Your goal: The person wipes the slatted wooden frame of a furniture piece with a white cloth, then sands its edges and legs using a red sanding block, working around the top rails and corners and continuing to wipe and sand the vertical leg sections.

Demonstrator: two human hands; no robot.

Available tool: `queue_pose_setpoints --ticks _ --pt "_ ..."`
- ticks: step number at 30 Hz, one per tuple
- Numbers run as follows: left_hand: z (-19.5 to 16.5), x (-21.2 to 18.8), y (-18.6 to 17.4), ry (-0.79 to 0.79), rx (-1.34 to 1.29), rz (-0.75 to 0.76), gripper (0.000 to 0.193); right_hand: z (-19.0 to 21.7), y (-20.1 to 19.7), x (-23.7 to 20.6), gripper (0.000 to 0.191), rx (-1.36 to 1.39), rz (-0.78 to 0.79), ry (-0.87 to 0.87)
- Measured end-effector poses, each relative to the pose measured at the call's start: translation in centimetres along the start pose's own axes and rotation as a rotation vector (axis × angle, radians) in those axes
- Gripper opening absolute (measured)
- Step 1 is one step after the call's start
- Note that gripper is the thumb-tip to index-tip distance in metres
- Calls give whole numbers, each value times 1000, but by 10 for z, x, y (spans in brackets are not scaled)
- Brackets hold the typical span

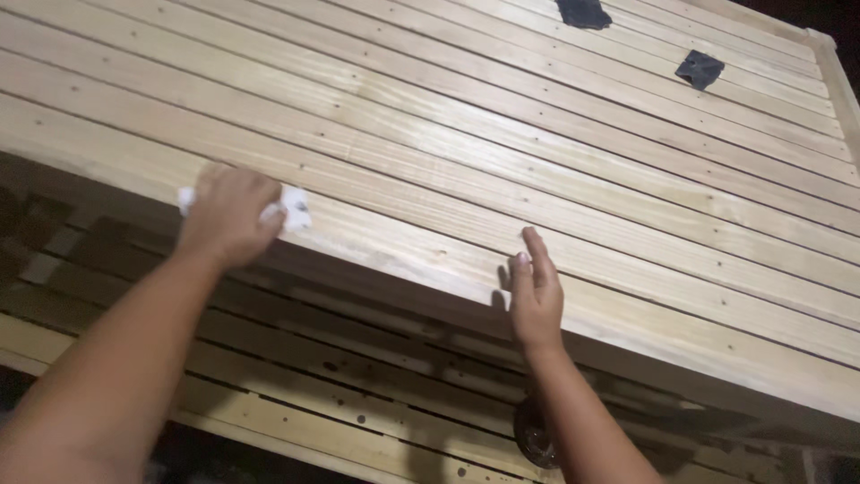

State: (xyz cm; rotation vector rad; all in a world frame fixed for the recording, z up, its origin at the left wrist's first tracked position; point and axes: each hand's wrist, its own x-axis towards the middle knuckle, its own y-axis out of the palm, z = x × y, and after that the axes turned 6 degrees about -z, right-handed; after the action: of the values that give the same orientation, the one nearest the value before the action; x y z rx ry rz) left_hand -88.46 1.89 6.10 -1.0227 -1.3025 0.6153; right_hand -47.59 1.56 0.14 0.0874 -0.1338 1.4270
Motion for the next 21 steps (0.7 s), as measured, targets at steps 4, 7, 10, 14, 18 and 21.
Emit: queue_pose_setpoints --ticks 4,7,10,14,18,21 --pt "-12 -14 17 -174 -34 -53 27 2 -11 5 54 -57 -56 16" --pt "-79 -7 34 -61 -39 -173 39 4 -18 9 52 -47 -82 34" --pt "-182 0 50 -43 -268 -228 36 6 -24 18 53 -31 -135 125" --pt "-251 5 84 186 -355 -293 43 7 -30 34 48 -332 -141 -162" --pt "-170 -6 75 117 -142 -126 42 6 -25 36 49 -569 -34 -277" --pt "-71 -14 35 -81 -20 25 44 5 -21 30 50 -659 -9 -342"
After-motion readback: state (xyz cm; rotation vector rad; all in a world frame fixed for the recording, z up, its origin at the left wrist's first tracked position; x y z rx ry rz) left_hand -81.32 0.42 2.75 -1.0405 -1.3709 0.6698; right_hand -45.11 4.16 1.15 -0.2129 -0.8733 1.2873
